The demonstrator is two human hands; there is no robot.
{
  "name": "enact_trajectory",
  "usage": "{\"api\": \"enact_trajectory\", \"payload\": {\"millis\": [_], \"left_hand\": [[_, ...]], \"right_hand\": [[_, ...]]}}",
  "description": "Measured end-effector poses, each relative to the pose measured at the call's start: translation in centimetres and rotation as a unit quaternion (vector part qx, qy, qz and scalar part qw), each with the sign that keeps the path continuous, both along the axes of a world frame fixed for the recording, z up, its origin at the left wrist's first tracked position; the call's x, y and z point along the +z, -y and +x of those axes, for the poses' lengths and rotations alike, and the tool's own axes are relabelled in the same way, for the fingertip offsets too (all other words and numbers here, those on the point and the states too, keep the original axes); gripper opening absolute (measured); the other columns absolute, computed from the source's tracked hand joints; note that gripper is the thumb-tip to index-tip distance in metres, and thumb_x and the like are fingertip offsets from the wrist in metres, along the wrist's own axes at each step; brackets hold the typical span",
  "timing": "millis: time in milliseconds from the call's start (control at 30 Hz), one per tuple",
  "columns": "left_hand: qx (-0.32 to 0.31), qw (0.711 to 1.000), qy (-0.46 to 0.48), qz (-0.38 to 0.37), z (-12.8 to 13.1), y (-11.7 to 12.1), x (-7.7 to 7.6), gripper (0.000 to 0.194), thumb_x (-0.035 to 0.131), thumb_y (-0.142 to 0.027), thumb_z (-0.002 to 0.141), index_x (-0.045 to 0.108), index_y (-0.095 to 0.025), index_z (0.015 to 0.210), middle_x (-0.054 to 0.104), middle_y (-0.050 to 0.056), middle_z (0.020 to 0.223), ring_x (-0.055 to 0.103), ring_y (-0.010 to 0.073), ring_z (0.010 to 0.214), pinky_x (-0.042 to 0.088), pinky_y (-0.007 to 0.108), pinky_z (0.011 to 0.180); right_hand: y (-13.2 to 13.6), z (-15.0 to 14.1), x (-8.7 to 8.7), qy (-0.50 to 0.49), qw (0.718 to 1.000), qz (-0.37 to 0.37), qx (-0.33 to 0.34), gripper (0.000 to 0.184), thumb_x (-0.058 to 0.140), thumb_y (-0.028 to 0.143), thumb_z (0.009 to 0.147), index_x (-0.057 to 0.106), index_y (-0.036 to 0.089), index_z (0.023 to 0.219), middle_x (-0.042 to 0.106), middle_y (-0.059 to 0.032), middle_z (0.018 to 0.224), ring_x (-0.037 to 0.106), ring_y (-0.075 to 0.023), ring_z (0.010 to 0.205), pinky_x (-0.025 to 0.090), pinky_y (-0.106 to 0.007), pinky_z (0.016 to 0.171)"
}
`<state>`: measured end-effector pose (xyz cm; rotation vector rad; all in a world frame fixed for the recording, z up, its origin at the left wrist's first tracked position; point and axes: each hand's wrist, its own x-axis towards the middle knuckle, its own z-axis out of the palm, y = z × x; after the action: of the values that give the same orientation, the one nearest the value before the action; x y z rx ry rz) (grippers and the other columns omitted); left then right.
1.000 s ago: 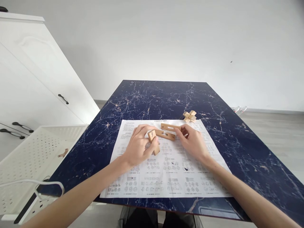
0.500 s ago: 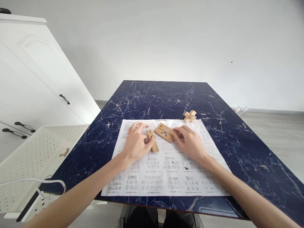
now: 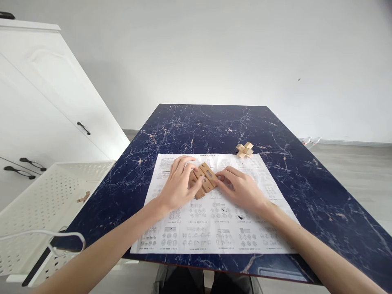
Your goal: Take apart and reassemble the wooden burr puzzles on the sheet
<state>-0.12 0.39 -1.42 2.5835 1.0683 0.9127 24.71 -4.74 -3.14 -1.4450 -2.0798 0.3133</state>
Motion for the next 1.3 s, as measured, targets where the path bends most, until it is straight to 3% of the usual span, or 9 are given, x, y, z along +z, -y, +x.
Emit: {"api": "enact_trajectory", "payload": {"millis": [133,233,333,467,767,967,1167,1267,1300], "left_hand": [[-0.067,0.996,-0.030,-0.050,0.1,0.3,0.0,0.046,0.072,-0.048,0.101,0.054,-0.025,0.137,0.056,0.014,0.155,0.046,0.0375,0.151,0.045,0.061,0.124],[-0.098,0.990,-0.058,-0.080,0.1,0.4,0.1,0.058,0.071,-0.057,0.101,0.052,-0.027,0.147,0.056,0.013,0.158,0.045,0.0390,0.153,0.043,0.063,0.126],[-0.103,0.987,-0.074,-0.096,0.2,0.4,0.1,0.051,0.070,-0.056,0.102,0.057,-0.028,0.142,0.060,0.012,0.154,0.049,0.0382,0.149,0.045,0.062,0.123],[-0.065,0.991,-0.072,-0.089,0.2,0.1,-0.1,0.036,0.071,-0.051,0.102,0.062,-0.027,0.128,0.064,0.010,0.143,0.055,0.0359,0.138,0.047,0.059,0.118],[0.140,0.987,-0.078,-0.008,-2.4,-3.9,-1.6,0.034,0.064,-0.051,0.103,0.058,-0.024,0.122,0.065,0.013,0.133,0.053,0.0371,0.130,0.041,0.059,0.113],[0.214,0.975,-0.067,0.006,-4.1,-5.7,-2.1,0.031,0.064,-0.047,0.102,0.060,-0.022,0.119,0.065,0.016,0.132,0.051,0.0396,0.127,0.038,0.063,0.112],[0.218,0.974,-0.061,0.021,-4.4,-5.8,-1.7,0.032,0.065,-0.045,0.102,0.061,-0.020,0.122,0.065,0.018,0.133,0.052,0.0424,0.130,0.037,0.067,0.114],[0.159,0.985,-0.051,0.035,-3.9,-5.0,-0.7,0.031,0.064,-0.043,0.103,0.061,-0.020,0.124,0.066,0.017,0.136,0.054,0.0395,0.133,0.042,0.061,0.115],[0.113,0.992,-0.040,0.036,-3.6,-4.5,-0.4,0.029,0.062,-0.041,0.105,0.061,-0.020,0.125,0.066,0.017,0.135,0.057,0.0376,0.132,0.046,0.058,0.113]], "right_hand": [[0.3,-0.4,0.3,-0.003,0.999,-0.007,0.040,0.026,0.053,0.035,0.114,0.075,0.021,0.116,0.076,-0.0089,0.106,0.073,-0.0196,0.080,0.056,-0.032,0.066],[0.5,-0.5,0.5,-0.006,0.998,-0.005,0.056,0.028,0.050,0.030,0.114,0.076,0.022,0.119,0.077,-0.0085,0.109,0.074,-0.0198,0.083,0.058,-0.035,0.072],[0.5,-0.6,0.5,-0.013,0.998,-0.002,0.056,0.028,0.049,0.028,0.114,0.077,0.022,0.116,0.077,-0.0081,0.108,0.074,-0.0205,0.084,0.059,-0.036,0.075],[0.5,-0.5,0.5,-0.016,0.998,-0.006,0.063,0.029,0.049,0.030,0.114,0.076,0.021,0.116,0.077,-0.0087,0.107,0.073,-0.0202,0.081,0.057,-0.035,0.070],[0.5,-0.4,0.4,-0.008,0.998,-0.028,0.051,0.029,0.049,0.030,0.113,0.076,0.022,0.115,0.078,-0.0089,0.111,0.074,-0.0210,0.083,0.058,-0.036,0.067],[0.6,-0.3,0.5,-0.010,0.998,-0.025,0.049,0.029,0.049,0.028,0.111,0.077,0.023,0.114,0.079,-0.0094,0.110,0.075,-0.0207,0.083,0.060,-0.035,0.066],[0.5,-0.4,0.5,-0.012,0.998,-0.036,0.052,0.029,0.049,0.027,0.111,0.077,0.021,0.114,0.078,-0.0093,0.111,0.074,-0.0201,0.081,0.059,-0.034,0.064],[0.5,-0.4,0.5,-0.012,0.998,-0.035,0.051,0.028,0.049,0.027,0.112,0.076,0.022,0.114,0.078,-0.0090,0.111,0.074,-0.0205,0.083,0.059,-0.034,0.065],[0.5,-0.4,0.4,-0.014,0.998,-0.035,0.051,0.028,0.049,0.027,0.112,0.076,0.022,0.114,0.078,-0.0088,0.111,0.074,-0.0204,0.083,0.059,-0.035,0.066]]}}
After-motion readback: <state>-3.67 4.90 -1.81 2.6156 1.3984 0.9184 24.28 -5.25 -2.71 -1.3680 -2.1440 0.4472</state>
